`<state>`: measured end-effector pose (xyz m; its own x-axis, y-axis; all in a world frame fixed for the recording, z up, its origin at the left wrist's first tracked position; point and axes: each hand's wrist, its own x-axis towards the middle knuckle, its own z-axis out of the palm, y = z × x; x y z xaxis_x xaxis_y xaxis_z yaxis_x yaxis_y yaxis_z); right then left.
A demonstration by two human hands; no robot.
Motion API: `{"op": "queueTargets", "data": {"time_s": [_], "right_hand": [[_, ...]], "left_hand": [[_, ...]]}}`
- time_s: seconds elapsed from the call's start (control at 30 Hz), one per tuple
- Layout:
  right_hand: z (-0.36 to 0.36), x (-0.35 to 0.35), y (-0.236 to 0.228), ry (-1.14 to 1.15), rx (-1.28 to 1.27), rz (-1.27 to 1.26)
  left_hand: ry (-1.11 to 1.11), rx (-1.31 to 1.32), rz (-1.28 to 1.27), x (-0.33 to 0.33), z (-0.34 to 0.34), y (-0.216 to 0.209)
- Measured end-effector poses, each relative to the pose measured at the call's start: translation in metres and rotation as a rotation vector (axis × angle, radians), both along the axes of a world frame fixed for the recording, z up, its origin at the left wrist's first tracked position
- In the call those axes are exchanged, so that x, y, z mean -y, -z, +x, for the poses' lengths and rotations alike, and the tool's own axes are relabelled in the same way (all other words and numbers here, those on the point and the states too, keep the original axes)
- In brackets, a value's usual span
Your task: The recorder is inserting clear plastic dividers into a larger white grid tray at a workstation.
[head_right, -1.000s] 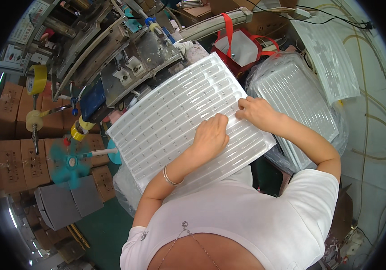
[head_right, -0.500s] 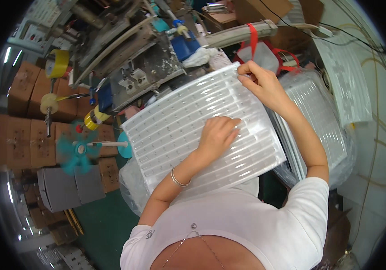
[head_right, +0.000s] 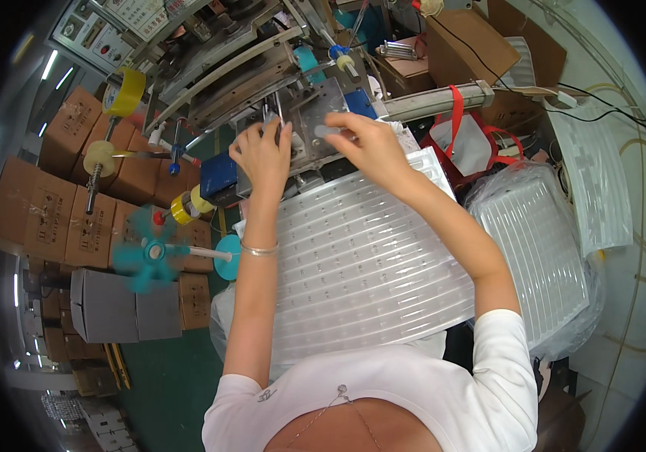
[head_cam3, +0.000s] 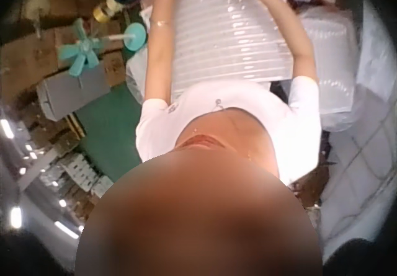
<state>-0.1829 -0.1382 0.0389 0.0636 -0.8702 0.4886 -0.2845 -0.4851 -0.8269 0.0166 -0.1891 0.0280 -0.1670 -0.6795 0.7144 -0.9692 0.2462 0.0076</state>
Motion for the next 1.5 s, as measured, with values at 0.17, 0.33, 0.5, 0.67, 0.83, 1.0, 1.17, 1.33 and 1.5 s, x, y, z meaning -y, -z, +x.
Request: {"op": "queueTargets", "data": {"time_s": [0.17,0.33,0.5,0.67,0.83,1.0,1.17,1.33,1.5], "right_hand": [[0.043,0.038,0.000,0.179,-0.272,-0.440],[0.066,0.074,0.008,0.296,-0.632,-0.427],[0.058,0.070,0.010,0.279,-0.600,-0.380],[-0.009,0.041,0.008,0.230,-0.402,-0.277],[-0.071,-0.004,-0.002,0.260,-0.256,-0.112],[-0.071,-0.029,-0.001,0.180,-0.161,-0.077],[-0.043,-0.041,0.016,0.075,-0.268,-0.064],[0.056,-0.067,0.058,-0.344,-0.368,-0.013],[0.121,-0.099,0.070,-0.628,-0.489,-0.130]], "left_hand": [[0.175,-0.328,0.006,-0.069,-0.017,0.011],[0.258,-0.626,0.410,-0.125,-0.033,0.035],[0.528,-0.532,0.353,-0.137,-0.056,0.059],[0.685,-0.467,0.583,-0.168,-0.112,0.057],[0.741,-0.293,0.649,-0.189,-0.165,0.075],[0.826,0.163,0.390,-0.180,-0.182,0.131],[0.789,-0.033,0.466,-0.219,-0.129,0.080],[0.864,-0.112,0.695,-0.243,-0.091,0.051],[0.850,-0.111,0.857,-0.265,-0.068,0.046]]}}
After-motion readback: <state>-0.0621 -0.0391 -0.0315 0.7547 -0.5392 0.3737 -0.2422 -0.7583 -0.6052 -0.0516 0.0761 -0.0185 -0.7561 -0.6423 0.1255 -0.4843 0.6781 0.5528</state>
